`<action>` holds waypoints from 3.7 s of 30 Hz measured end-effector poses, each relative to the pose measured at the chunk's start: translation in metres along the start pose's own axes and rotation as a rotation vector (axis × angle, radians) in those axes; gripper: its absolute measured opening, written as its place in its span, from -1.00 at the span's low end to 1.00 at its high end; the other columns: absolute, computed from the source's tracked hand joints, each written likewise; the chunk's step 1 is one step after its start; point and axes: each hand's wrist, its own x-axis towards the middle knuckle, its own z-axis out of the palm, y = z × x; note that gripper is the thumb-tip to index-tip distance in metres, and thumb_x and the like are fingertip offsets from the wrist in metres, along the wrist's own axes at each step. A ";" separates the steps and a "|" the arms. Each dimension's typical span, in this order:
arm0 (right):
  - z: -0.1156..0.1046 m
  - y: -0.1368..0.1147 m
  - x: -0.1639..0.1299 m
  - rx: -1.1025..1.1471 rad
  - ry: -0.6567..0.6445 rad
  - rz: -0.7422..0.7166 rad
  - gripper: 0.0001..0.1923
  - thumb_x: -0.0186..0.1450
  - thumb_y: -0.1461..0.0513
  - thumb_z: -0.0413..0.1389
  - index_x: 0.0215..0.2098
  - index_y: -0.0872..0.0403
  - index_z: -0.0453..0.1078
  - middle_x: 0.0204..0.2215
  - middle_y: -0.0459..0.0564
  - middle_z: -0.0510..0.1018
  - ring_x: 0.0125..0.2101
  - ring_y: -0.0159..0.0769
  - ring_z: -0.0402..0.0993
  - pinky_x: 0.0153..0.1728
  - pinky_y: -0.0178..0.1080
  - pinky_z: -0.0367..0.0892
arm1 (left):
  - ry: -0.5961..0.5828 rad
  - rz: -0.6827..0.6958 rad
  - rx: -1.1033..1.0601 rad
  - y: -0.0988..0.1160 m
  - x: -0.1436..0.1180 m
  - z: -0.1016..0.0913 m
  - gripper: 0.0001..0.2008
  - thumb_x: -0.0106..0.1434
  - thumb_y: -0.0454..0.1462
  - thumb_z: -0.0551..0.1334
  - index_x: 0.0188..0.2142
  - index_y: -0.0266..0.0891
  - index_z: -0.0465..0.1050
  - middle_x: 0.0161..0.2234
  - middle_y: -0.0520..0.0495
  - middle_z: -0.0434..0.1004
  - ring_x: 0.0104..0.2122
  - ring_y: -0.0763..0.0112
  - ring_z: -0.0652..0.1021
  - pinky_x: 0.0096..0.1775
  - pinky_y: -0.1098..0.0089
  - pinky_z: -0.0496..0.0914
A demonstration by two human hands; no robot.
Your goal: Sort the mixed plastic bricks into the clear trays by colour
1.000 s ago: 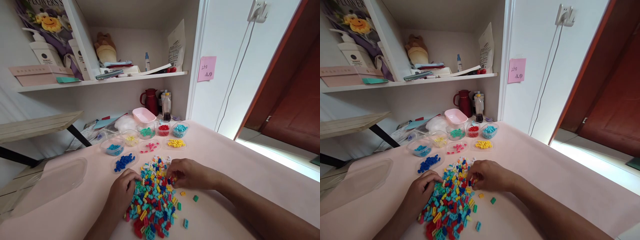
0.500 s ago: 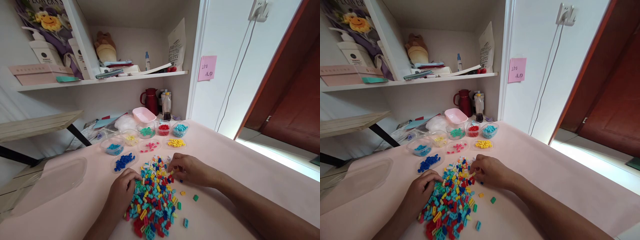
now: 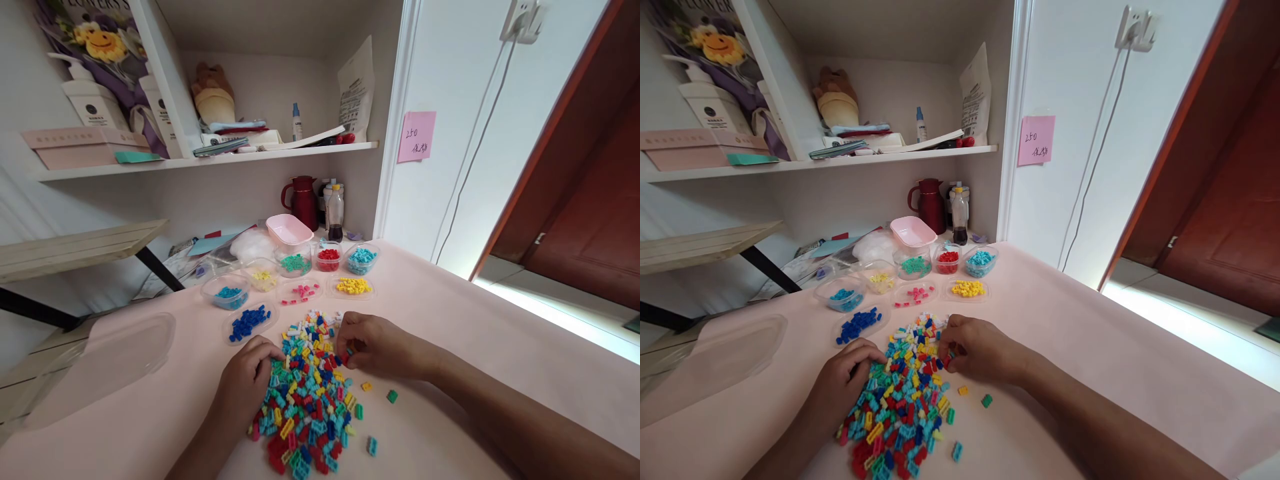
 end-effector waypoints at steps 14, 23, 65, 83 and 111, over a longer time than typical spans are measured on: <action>-0.002 0.001 0.002 -0.005 0.095 -0.027 -0.84 0.16 0.35 0.16 -0.30 0.01 0.47 -0.28 -0.07 0.45 -0.37 -0.39 0.39 -0.34 -0.33 0.29 | -0.013 -0.009 0.006 0.000 0.002 0.001 -0.67 0.22 -0.36 -0.03 -0.39 -0.13 0.51 -0.30 -0.02 0.51 -0.25 0.35 0.54 -0.21 0.41 0.37; -0.007 -0.004 0.001 -0.002 0.067 -0.001 -0.81 0.16 0.34 0.20 -0.27 -0.01 0.53 -0.27 -0.06 0.46 -0.39 -0.40 0.41 -0.36 -0.33 0.32 | 0.004 0.007 0.002 -0.001 0.001 0.001 -0.67 0.21 -0.37 -0.02 -0.40 -0.13 0.52 -0.32 -0.02 0.52 -0.27 0.35 0.54 -0.23 0.40 0.39; -0.104 0.028 0.113 -0.044 0.736 0.241 -0.69 0.20 0.25 0.08 -0.08 0.08 0.44 -0.18 0.06 0.49 -0.30 -0.27 0.43 -0.22 -0.20 0.30 | 0.026 -0.073 -0.163 0.005 0.002 -0.003 -0.69 0.18 -0.37 -0.01 -0.48 -0.17 0.50 -0.36 -0.05 0.54 -0.37 0.34 0.54 -0.31 0.39 0.39; -0.018 -0.007 0.015 0.147 0.142 0.017 -0.86 0.20 0.26 0.12 -0.32 0.04 0.53 -0.39 -0.05 0.53 -0.42 -0.36 0.39 -0.42 -0.33 0.31 | 0.052 -0.121 -0.230 0.003 0.001 0.000 -0.71 0.15 -0.35 0.04 -0.46 -0.16 0.55 -0.35 -0.01 0.57 -0.55 0.44 0.49 -0.46 0.43 0.40; 0.000 -0.002 0.014 -0.093 -0.013 -0.002 -0.91 0.11 0.30 0.17 -0.38 0.03 0.41 -0.29 -0.08 0.42 -0.38 -0.37 0.34 -0.37 -0.32 0.19 | 0.020 -0.040 -0.090 -0.001 0.003 -0.001 -0.70 0.20 -0.34 0.01 -0.46 -0.14 0.51 -0.35 -0.03 0.53 -0.28 0.32 0.55 -0.18 0.36 0.40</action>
